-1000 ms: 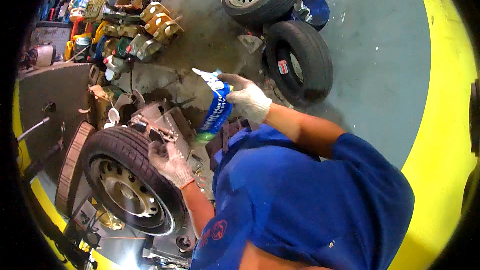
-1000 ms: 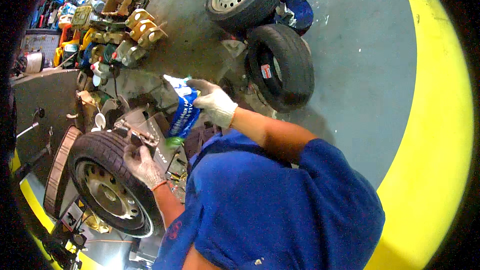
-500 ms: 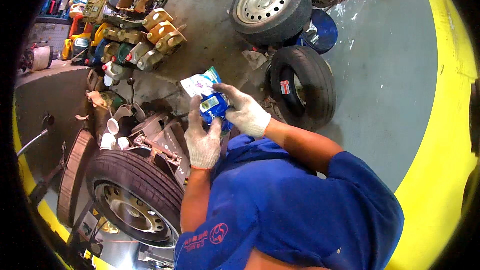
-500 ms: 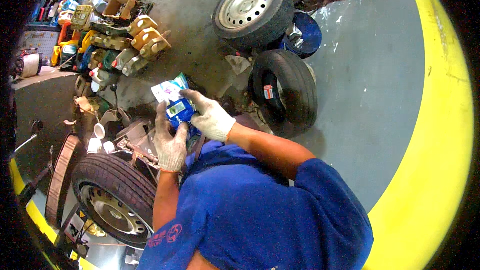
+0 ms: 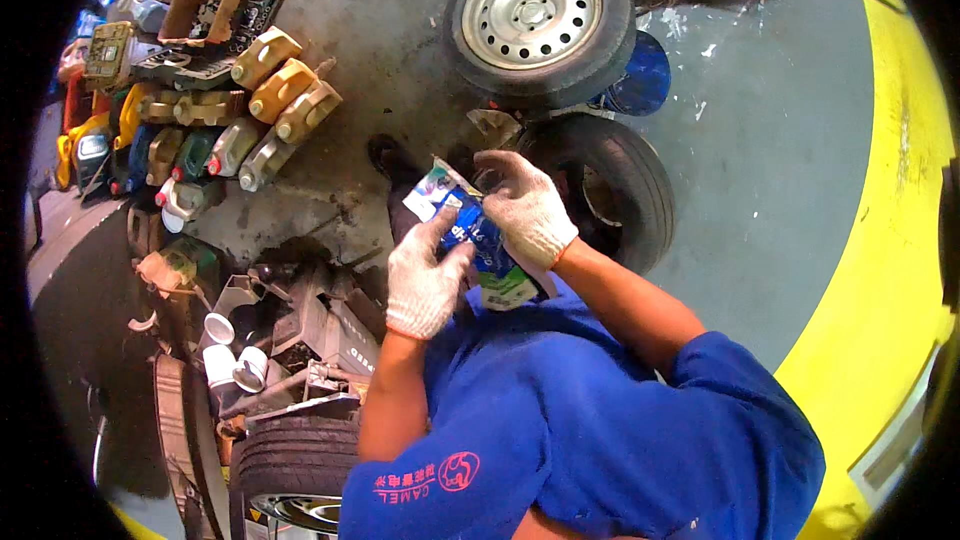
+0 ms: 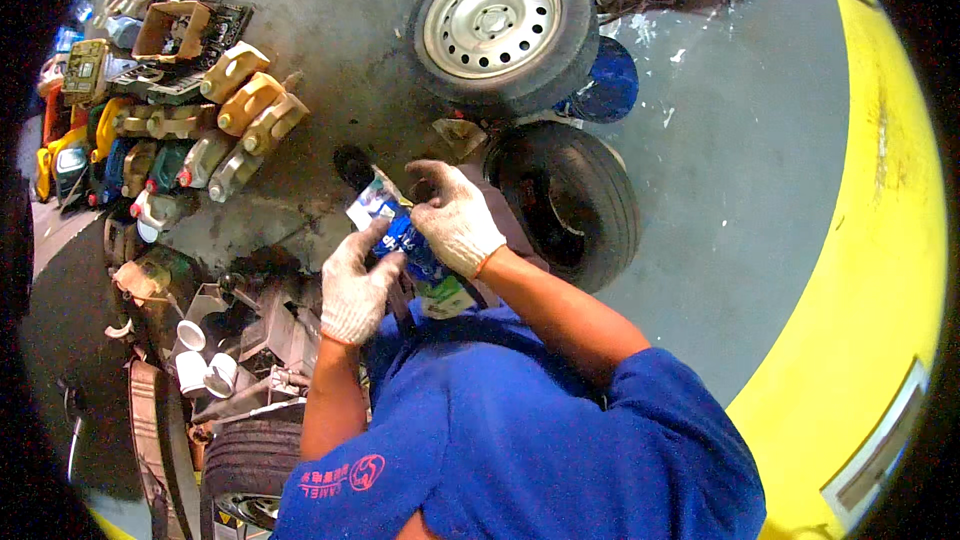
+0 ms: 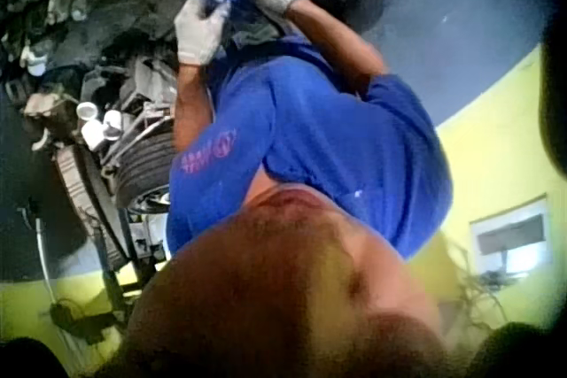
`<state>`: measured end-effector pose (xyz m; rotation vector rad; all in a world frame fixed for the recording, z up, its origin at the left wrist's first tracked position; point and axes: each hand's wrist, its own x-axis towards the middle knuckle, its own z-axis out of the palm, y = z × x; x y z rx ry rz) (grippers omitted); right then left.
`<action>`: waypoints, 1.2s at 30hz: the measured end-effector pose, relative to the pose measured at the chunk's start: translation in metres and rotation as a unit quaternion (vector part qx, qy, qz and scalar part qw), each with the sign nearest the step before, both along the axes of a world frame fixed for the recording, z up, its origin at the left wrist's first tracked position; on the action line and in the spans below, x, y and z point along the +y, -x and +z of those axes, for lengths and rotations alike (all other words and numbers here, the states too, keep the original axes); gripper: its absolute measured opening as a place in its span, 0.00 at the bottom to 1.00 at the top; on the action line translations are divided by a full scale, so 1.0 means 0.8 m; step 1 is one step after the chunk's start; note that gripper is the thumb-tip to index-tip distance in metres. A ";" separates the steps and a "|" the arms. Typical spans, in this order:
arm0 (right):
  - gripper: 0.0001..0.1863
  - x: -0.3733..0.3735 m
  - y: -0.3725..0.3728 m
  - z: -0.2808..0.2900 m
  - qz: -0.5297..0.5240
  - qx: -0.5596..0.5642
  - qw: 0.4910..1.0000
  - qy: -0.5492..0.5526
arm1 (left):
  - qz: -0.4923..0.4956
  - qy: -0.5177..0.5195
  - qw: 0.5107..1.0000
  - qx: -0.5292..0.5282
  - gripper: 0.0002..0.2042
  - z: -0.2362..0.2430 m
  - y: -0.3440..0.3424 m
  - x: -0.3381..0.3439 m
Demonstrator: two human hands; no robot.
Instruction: The person uses a tire changing machine to mount a tire onto a metal rim. They apply lubricant to the rim, position the tire, and use the machine's arm and rotating platform to seat the tire bead. The person then removes the tire from the machine and places it on the floor.
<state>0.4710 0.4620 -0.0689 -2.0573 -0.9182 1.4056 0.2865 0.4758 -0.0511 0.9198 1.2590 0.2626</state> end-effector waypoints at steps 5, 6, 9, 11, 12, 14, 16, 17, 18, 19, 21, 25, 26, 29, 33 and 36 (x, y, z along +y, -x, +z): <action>0.26 0.056 -0.002 -0.055 0.047 0.066 0.993 -0.080 | -0.088 -0.141 0.971 0.169 0.18 -0.091 0.014 0.035; 0.26 0.070 -0.008 -0.063 0.079 0.080 0.990 -0.083 | -0.068 -0.125 0.976 0.166 0.16 -0.104 0.017 0.046; 0.28 0.097 -0.020 -0.122 0.071 0.147 0.986 0.028 | -0.004 -0.138 0.969 0.207 0.18 -0.144 0.004 0.071; 0.31 0.115 -0.031 -0.167 0.105 0.146 0.983 0.038 | 0.005 -0.160 0.966 0.205 0.25 -0.172 -0.006 0.086; 0.32 0.126 -0.037 -0.191 0.114 0.150 0.980 0.062 | 0.008 -0.160 0.969 0.186 0.30 -0.190 -0.012 0.095; 0.33 0.148 -0.049 -0.228 0.100 0.200 0.969 0.106 | -0.079 -0.179 0.964 0.181 0.37 -0.220 -0.028 0.114; 0.34 0.145 -0.051 -0.280 0.063 0.277 0.953 0.103 | -0.173 -0.205 0.943 0.198 0.43 -0.260 -0.047 0.126; 0.34 0.147 -0.053 -0.300 0.048 0.303 0.945 0.111 | -0.165 -0.210 0.944 0.193 0.42 -0.286 -0.057 0.127; 0.34 0.151 -0.057 -0.319 0.032 0.328 0.937 0.119 | -0.156 -0.214 0.946 0.187 0.42 -0.311 -0.069 0.127; 0.34 0.155 -0.061 -0.331 0.003 0.338 0.925 0.171 | -0.152 -0.212 0.944 0.202 0.38 -0.324 -0.079 0.135; 0.34 0.174 -0.082 -0.355 -0.062 0.359 0.898 0.248 | -0.142 -0.184 0.955 0.182 0.36 -0.358 -0.096 0.139; 0.30 0.183 -0.094 -0.401 -0.105 0.336 0.885 0.306 | -0.095 -0.094 0.978 0.163 0.28 -0.398 -0.107 0.130; 0.29 0.183 -0.094 -0.411 -0.099 0.332 0.881 0.321 | -0.077 -0.082 0.981 0.159 0.26 -0.408 -0.106 0.127; 0.26 0.177 -0.081 -0.436 -0.077 0.297 0.885 0.350 | -0.051 -0.041 0.981 0.182 0.21 -0.427 -0.102 0.115; 0.21 0.145 -0.060 -0.466 0.050 0.220 0.920 0.322 | -0.023 0.012 0.970 0.241 0.16 -0.458 -0.092 0.089; 0.23 0.150 -0.049 -0.483 0.231 0.065 0.928 0.285 | 0.005 0.037 0.966 0.256 0.14 -0.482 -0.082 0.069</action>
